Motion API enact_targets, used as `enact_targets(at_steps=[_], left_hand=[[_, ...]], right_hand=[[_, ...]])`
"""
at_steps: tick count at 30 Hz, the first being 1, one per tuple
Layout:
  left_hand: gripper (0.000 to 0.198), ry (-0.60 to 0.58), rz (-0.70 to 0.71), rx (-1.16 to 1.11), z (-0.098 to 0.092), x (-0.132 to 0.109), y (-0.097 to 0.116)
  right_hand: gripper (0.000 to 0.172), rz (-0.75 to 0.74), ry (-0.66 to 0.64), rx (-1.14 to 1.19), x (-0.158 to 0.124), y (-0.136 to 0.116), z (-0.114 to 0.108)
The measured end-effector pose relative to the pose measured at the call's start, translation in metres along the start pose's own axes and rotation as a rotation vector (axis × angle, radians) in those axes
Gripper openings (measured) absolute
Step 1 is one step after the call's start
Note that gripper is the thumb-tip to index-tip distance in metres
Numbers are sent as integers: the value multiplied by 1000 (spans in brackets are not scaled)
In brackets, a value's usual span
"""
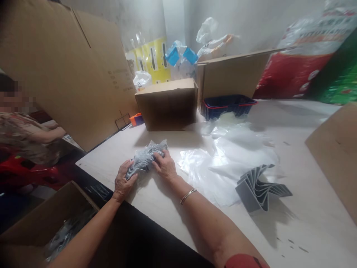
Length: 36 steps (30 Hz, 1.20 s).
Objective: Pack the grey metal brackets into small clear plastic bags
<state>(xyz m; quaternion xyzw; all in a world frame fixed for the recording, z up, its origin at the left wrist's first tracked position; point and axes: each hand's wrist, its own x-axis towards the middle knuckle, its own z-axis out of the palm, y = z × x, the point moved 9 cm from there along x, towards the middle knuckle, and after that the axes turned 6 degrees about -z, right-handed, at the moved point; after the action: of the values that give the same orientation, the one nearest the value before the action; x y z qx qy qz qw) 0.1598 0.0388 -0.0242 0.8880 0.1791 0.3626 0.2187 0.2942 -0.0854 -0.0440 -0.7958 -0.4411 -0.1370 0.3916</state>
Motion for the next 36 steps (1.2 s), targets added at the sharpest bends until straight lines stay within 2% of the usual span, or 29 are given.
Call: enact_targets(at_steps=[6, 8, 12, 16, 19, 25, 32, 36], left_hand=[[40, 0, 6, -47, 0, -2, 1], [48, -1, -50, -58, -1, -3, -3], [75, -20, -250, -76, 1, -8, -17], [68, -38, -343, 2, 1, -11, -22], [62, -42, -351, 32, 0, -10, -21], [62, -56, -362, 40, 2, -11, -24], [61, 20, -296, 4, 1, -12, -27], [57, 29, -224, -39, -2, -6, -20]], right_hand=[[45, 3, 22, -41, -2, -4, 3], [46, 10, 33, -57, -2, -5, 4], [49, 12, 49, -116, -4, -9, 5], [51, 13, 52, -142, -6, -11, 6], [53, 6, 40, -127, -6, -12, 6], [59, -20, 40, -117, -7, -17, 4], [64, -20, 40, -111, -8, -13, 9], [68, -1, 29, -58, -9, -14, 12]])
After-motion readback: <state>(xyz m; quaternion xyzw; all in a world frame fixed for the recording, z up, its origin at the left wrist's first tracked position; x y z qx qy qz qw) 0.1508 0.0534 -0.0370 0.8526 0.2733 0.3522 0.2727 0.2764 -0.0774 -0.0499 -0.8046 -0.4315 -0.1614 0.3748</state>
